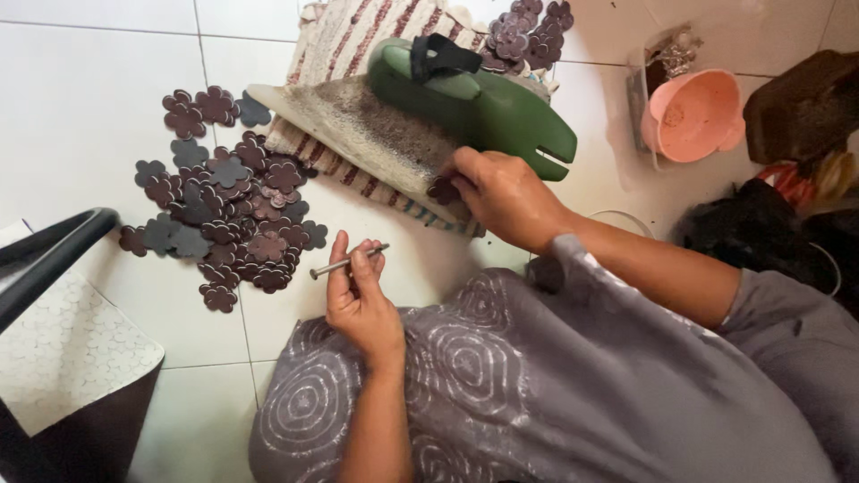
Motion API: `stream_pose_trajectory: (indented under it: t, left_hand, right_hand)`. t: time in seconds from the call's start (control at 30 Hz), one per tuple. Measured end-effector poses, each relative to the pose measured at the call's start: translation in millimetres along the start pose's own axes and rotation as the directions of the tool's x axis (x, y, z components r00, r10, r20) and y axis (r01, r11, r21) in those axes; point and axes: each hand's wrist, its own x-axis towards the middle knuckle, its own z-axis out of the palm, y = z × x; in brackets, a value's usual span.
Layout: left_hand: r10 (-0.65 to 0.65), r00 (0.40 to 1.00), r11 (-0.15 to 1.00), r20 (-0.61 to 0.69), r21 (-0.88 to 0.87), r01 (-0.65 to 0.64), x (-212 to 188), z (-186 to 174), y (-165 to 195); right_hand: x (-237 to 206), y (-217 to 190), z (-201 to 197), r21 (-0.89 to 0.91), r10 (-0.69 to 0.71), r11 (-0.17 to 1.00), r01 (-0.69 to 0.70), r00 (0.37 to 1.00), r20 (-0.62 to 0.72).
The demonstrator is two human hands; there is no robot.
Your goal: The person sits on the floor and repeatedly irons small flower-shaped decorative pieces one by one using a green electric iron. They pick each piece from a pile, place it on a cloth, press it with the iron, and set it aside.
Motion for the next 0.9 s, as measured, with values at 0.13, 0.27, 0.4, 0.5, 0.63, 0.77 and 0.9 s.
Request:
stream_pose_trajectory:
  t: [0.13, 0.27, 0.4, 0.5, 0.63, 0.77, 0.9]
  left_hand:
    - [0.046, 0.999, 0.993, 0.018, 0.106, -0.048, -2.2, 4.4, -2.1]
    - [0.057, 0.998, 0.992, 0.017, 0.108, -0.059, -0.9, 2.9, -4.9]
    - [0.047, 0.999, 0.987, 0.015, 0.151, -0.049, -0.3, 2.9, -6.3]
    - [0.050, 0.998, 0.994, 0.049, 0.096, -0.054, 1.5, 7.8, -4.3]
    - [0.135, 0.989, 0.985, 0.057, 0.100, -0.140, 14.8, 26.8, 1.4]
    - [0.204, 0.977, 0.979, 0.069, 0.019, -0.205, 30.3, 55.3, 6.4]
    - [0.243, 0.961, 0.970, 0.130, -0.029, -0.242, 38.5, 75.8, 7.3]
  right_hand:
    - [3.6, 7.7, 11.9, -0.057, -0.136, 0.990, 0.132, 0.988, -0.079]
    - [16.5, 7.8, 21.0, 0.120, -0.104, 0.985, 0.120, 0.985, -0.138]
    - [23.2, 10.3, 23.6, -0.113, -0.330, 0.942, 0.315, 0.929, -0.165]
    - [22.5, 13.5, 22.8, -0.241, -0.420, 0.894, 0.378, 0.893, -0.160]
    - [20.1, 14.2, 18.3, -0.264, -0.481, 0.866, 0.425, 0.852, -0.207]
    - [11.2, 11.6, 1.6, -0.174, -0.454, 0.890, 0.422, 0.859, -0.238]
    - [-12.4, 10.5, -20.5, -0.087, -0.286, 0.954, 0.288, 0.957, 0.040]
